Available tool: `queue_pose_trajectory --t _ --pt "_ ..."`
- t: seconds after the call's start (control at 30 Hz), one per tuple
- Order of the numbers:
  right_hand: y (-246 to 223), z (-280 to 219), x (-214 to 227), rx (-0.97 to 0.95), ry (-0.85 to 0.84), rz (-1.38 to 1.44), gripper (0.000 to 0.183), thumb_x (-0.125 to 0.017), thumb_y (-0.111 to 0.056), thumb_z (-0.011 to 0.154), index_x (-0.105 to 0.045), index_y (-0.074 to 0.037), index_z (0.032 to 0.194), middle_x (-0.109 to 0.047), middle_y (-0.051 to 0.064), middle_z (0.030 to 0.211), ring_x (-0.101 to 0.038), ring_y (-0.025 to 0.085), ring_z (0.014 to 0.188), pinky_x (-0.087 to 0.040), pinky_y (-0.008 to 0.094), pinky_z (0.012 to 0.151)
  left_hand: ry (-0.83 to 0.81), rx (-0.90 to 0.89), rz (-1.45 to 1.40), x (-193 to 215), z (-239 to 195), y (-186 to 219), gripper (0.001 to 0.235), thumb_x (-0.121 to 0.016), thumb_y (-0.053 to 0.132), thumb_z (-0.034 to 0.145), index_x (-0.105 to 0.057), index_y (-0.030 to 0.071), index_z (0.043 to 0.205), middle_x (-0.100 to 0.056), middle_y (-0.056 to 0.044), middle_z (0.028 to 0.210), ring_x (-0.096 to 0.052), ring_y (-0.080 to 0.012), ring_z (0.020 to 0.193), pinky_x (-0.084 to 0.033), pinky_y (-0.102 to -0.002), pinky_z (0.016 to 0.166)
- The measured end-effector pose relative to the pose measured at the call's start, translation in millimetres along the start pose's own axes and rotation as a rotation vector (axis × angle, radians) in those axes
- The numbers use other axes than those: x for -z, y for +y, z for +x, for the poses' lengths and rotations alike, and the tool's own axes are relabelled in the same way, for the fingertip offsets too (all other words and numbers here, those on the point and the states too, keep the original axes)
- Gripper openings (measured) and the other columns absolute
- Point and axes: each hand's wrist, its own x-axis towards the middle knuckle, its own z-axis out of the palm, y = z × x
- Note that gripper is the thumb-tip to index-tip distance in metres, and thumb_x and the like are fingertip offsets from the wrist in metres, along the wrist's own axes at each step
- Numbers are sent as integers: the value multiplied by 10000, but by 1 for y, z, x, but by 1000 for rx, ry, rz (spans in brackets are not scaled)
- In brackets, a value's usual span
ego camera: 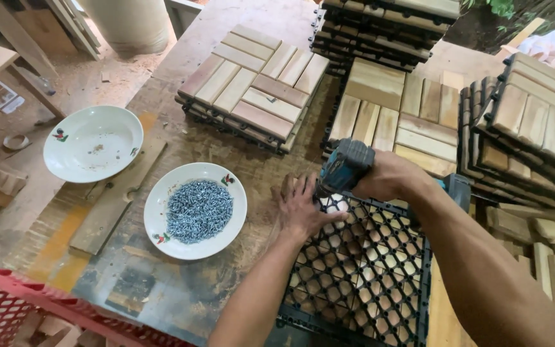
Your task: Assembling wooden deck tiles by placing wood slats into a plastic grid and securing them with screws using a power drill.
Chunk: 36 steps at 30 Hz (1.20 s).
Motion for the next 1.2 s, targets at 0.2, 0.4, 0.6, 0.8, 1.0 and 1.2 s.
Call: queue_pose_trajectory --t 0.2,0.4,0.6,0.8,1.0,1.2 --pt "13 8 -5 -78 -7 -3 639 -803 -432 563 -761 -144 1132 -768 153 1122 -707 311 1156 -563 450 1004 90 -34 -44 -6 0 -3 1273 -756 806 574 -328 190 1603 -349 -121 1611 -224 -448 1511 -162 -804 1088" --pt "7 -6 0 -55 -30 16 607 -783 -335 641 -742 -66 1184 -752 214 1150 -681 385 1187 -543 495 1033 40 -22 7 -9 -1 -6 1275 -677 878 587 -311 199 1602 -310 -77 1633 -193 -407 1534 -215 -784 1092" --pt "3 -19 -9 13 3 86 570 -734 -233 648 -732 -35 1182 -730 250 1153 -662 420 1201 -521 526 1054 31 -20 49 -7 -2 -2 1275 -677 879 612 -288 190 1611 -312 -93 1624 -157 -403 1546 -211 -767 1104" --pt "30 -62 -29 -136 144 371 554 -849 -247 629 -740 -31 1127 -751 256 1022 -711 439 1057 -556 557 869 -31 0 103 -3 0 -1 1332 -662 909 582 -238 209 1632 -283 -77 1653 -109 -372 1568 -192 -701 1168" --pt "83 -119 -59 -184 386 912 284 -871 72 706 -728 138 943 -708 324 739 -702 365 563 -597 445 549 -73 -59 -59 9 -12 -12 1382 -597 946 627 -76 202 1669 -120 -96 1724 -29 -363 1588 -12 -639 1235" --pt "84 -148 -64 -384 292 899 83 -729 32 746 -686 -32 777 -670 166 714 -573 280 639 -455 419 687 798 -77 117 47 -31 -108 210 -663 263 973 -693 101 1104 -680 -108 1156 -596 -293 1106 -449 -455 977"
